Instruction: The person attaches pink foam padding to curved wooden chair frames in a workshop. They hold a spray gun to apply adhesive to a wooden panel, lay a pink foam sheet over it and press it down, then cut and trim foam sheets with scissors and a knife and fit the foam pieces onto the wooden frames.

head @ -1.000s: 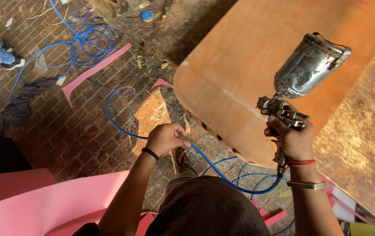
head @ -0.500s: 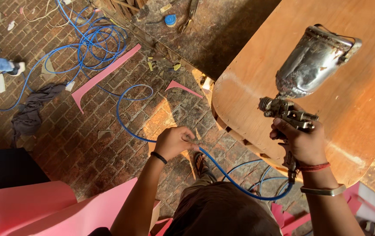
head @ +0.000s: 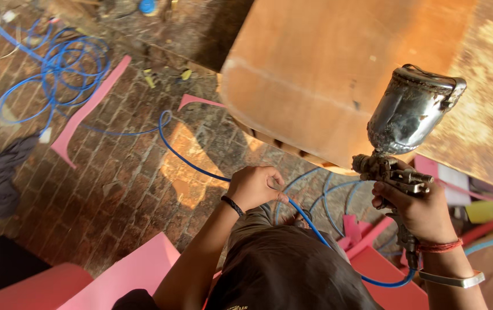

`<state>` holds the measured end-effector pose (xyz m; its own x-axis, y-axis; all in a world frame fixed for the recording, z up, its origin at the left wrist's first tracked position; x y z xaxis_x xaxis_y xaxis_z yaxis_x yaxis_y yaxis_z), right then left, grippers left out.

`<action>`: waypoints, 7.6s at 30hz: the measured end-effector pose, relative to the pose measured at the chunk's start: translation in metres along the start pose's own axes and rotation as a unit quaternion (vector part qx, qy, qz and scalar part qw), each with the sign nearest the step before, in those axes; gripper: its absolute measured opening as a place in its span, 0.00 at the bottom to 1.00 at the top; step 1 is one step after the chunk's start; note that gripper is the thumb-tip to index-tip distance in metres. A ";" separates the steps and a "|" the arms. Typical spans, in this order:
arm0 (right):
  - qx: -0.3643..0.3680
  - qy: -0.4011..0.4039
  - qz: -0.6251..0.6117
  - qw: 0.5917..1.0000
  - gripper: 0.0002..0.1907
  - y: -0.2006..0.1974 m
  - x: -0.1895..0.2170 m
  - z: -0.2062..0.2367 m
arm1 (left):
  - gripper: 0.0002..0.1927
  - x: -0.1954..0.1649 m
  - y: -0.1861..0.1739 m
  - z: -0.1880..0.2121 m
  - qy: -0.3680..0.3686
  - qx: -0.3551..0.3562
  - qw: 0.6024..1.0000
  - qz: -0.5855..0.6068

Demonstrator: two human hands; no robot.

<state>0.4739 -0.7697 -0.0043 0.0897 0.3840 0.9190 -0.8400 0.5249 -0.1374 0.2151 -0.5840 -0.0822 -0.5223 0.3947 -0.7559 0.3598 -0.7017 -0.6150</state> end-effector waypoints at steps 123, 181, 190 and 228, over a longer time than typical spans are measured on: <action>-0.494 0.127 -0.038 0.859 0.14 0.735 -0.013 -0.161 | 0.29 0.381 -0.569 -0.177 0.214 0.450 0.867 0.012; -0.640 -0.392 -0.307 0.586 0.08 0.681 -0.015 0.619 | 0.32 0.266 -0.082 0.484 0.503 0.660 0.558 0.004; -0.558 -0.470 -0.260 0.633 0.11 0.559 0.029 0.608 | 0.32 0.207 -0.018 0.402 0.429 0.622 0.653 0.050; -0.519 0.097 0.265 0.807 0.11 0.414 -0.212 0.384 | 0.15 0.125 -0.101 0.251 0.327 0.108 0.932 0.115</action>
<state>-0.0983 -0.9252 -0.1139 0.0315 0.8228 0.5674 0.1034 0.5620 -0.8207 -0.0807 -0.6126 -0.0581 0.1586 0.4473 -0.8802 0.2035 -0.8871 -0.4142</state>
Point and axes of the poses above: each hand's wrist, its own z-axis away from the middle knuckle, its own y-axis out of the palm, x = y × z, the point moved 4 cm from there along -z, towards the middle knuckle, and after that the axes turned 2 degrees about x, right-handed, at the moved point
